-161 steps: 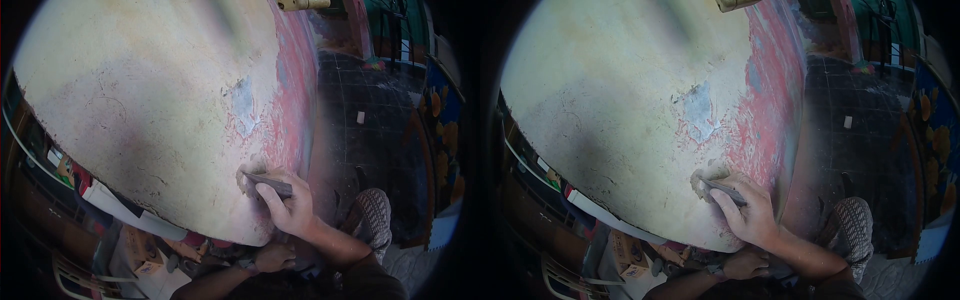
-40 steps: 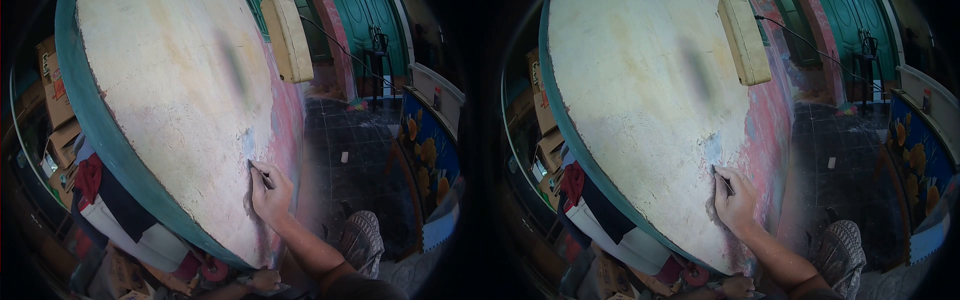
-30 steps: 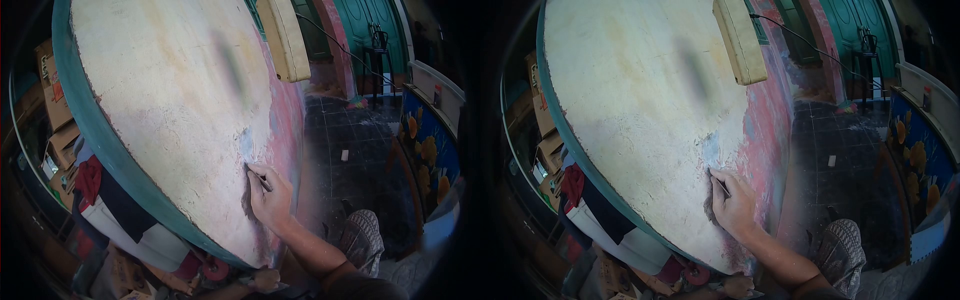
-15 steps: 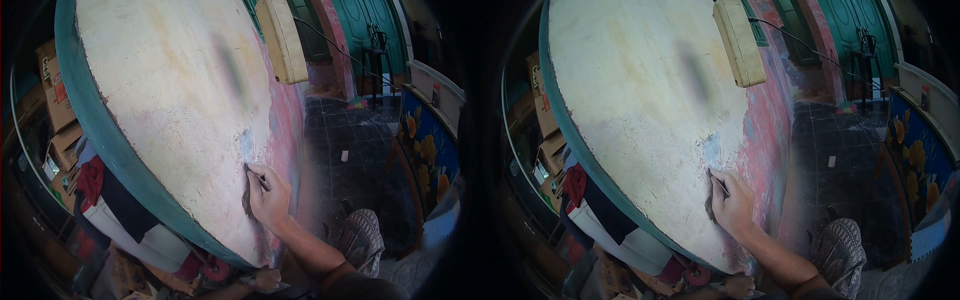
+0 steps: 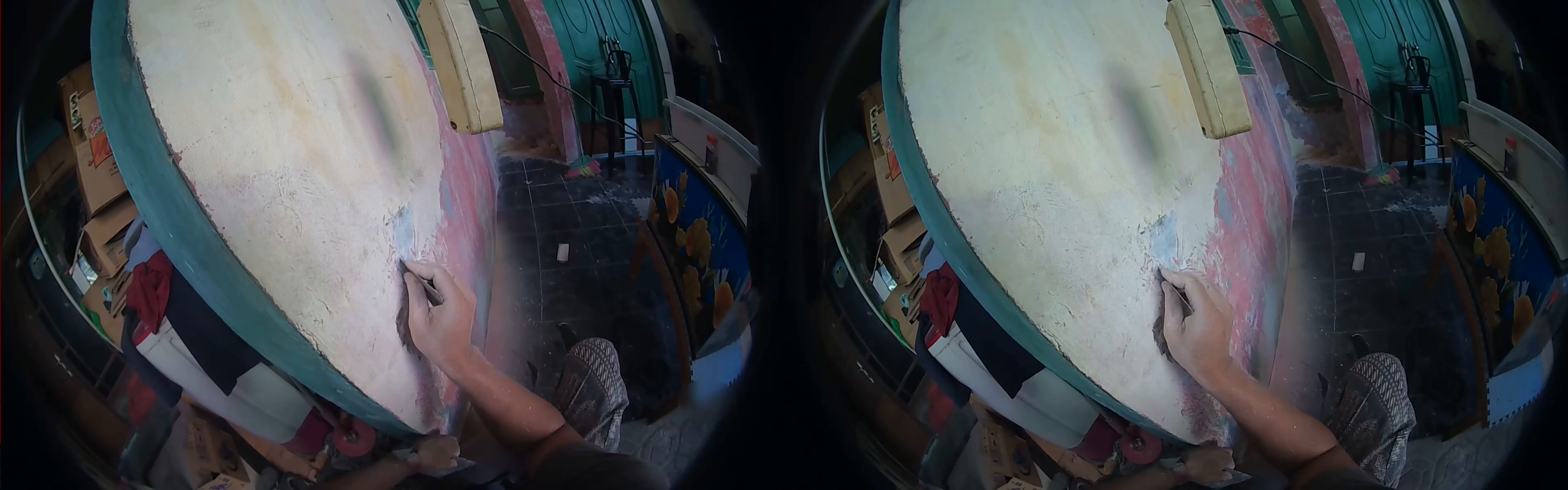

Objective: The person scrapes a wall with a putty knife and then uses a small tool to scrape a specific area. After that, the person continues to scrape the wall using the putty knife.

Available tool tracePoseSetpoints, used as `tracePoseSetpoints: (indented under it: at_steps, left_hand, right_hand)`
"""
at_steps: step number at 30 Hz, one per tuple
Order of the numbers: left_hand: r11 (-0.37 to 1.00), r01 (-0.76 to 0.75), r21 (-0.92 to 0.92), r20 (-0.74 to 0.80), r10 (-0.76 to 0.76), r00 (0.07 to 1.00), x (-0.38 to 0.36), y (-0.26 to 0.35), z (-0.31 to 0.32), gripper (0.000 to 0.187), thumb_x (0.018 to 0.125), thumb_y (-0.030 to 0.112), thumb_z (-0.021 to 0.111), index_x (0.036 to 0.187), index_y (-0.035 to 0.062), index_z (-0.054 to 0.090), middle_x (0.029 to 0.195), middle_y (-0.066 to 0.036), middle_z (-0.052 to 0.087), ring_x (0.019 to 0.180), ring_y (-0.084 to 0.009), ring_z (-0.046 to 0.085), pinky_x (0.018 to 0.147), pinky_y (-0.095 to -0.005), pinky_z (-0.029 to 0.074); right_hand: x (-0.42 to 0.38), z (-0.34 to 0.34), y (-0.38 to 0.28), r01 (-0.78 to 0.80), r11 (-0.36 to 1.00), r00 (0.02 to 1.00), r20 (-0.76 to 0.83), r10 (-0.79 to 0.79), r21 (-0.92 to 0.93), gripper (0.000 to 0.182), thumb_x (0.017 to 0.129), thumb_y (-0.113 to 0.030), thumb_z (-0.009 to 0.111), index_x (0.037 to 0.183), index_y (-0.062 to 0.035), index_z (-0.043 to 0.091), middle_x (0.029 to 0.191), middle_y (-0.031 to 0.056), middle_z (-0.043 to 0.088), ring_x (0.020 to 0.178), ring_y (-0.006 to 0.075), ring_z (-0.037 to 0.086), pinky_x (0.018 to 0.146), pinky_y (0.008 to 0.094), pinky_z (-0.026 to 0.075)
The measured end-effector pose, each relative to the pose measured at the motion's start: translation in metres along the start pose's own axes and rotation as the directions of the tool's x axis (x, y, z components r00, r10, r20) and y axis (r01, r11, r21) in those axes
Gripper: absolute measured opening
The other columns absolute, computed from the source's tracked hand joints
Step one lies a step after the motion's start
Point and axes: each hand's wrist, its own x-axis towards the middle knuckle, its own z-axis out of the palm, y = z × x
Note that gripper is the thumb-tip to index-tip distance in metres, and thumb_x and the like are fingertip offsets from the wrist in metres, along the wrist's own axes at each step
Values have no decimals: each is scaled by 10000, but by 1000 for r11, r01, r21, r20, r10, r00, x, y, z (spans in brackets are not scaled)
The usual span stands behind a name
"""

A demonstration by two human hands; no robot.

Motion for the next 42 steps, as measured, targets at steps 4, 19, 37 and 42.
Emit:
tracePoseSetpoints:
  at_steps: [4, 19, 37, 42]
  left_hand:
    - [1000, 20, -18, -30, -20, 999, 8, -8, 23, 321, 932, 357, 756, 1086, 88, 840, 1153, -152, 763, 1140, -348, 736, 1000, -525, 546]
    - [989, -44, -141, -152, 22, 988, 10, -21, 44, 341, 927, 362, 749, 1071, 66, 838, 1142, -174, 758, 1116, -358, 740, 979, -513, 575]
    - [1000, 14, 0, -97, -14, 995, 23, -20, 53, 327, 929, 372, 770, 1035, 69, 829, 1127, -138, 763, 1121, -327, 740, 982, -516, 566]
    - [999, 52, -10, -80, -53, 995, 25, -20, 54, 319, 928, 376, 773, 1046, 86, 836, 1124, -134, 762, 1152, -318, 731, 998, -519, 563]
  right_hand:
    - [3, 1, 3, -9, 1000, 1000, -11, 9, 10, 147, 1001, 65, 751, 1147, 59, 765, 1034, 199, 796, 931, 235, 804, 829, 305, 612]
    - [2, 3, 23, -56, 998, 998, -38, 55, -7, 162, 1002, 42, 734, 1157, 12, 769, 1042, 208, 789, 933, 327, 800, 819, 376, 625]
    - [-5, -4, 27, -71, 998, 997, 4, 71, 0, 152, 997, 32, 746, 1147, 19, 764, 1047, 210, 790, 936, 330, 804, 816, 377, 626]
    - [-2, -7, 26, -66, 998, 998, 14, 67, -24, 133, 1018, 45, 739, 1147, 69, 763, 1051, 222, 810, 976, 252, 825, 851, 333, 631]
